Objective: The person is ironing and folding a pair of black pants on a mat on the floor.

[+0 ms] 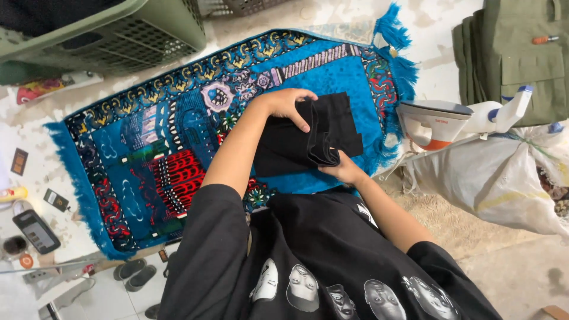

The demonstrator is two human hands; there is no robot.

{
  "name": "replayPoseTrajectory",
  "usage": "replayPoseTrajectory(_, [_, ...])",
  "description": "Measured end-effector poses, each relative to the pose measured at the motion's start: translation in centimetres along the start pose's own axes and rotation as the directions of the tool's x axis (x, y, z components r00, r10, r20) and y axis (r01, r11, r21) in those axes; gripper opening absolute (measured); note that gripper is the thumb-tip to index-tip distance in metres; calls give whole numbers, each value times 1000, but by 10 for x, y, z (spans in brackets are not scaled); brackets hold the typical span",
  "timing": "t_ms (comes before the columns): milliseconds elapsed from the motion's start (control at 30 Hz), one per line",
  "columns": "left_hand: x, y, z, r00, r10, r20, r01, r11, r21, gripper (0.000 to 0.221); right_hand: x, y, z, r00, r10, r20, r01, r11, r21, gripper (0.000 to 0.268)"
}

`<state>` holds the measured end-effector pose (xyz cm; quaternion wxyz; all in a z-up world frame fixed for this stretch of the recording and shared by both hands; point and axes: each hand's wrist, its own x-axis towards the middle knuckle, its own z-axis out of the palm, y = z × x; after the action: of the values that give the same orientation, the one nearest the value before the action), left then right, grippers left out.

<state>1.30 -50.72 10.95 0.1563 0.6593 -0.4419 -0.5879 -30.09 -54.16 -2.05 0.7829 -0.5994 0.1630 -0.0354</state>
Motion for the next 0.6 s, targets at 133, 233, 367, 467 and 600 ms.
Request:
replayPoseTrajectory(133, [4,-4,-4,998,-42,-55,44,999,32,58,-19,-24,22,982,147,-121,-111,957,267,62])
replayPoseTrajectory(233, [-10,-2,-6,989,71,-130,-84,992,-97,45,-21,-12,32,927,332,-172,-117,695,709,53])
replayPoseTrajectory(367, [-29,6,-5,996,63,-59,-71,985,-157,37,-4,-63,33,807,500,-314,-288,797,531,57])
replayPoseTrajectory(467, [-40,13,-6,997,72,2,-71,986,-152,34,9,-112,19,891,395,-225,-349,912,217,47])
replayPoseTrajectory(600, [-46,17,-1,993,72,98,-60,990,-125,32,34,-152,-7,927,363,93,-296,860,-415,48])
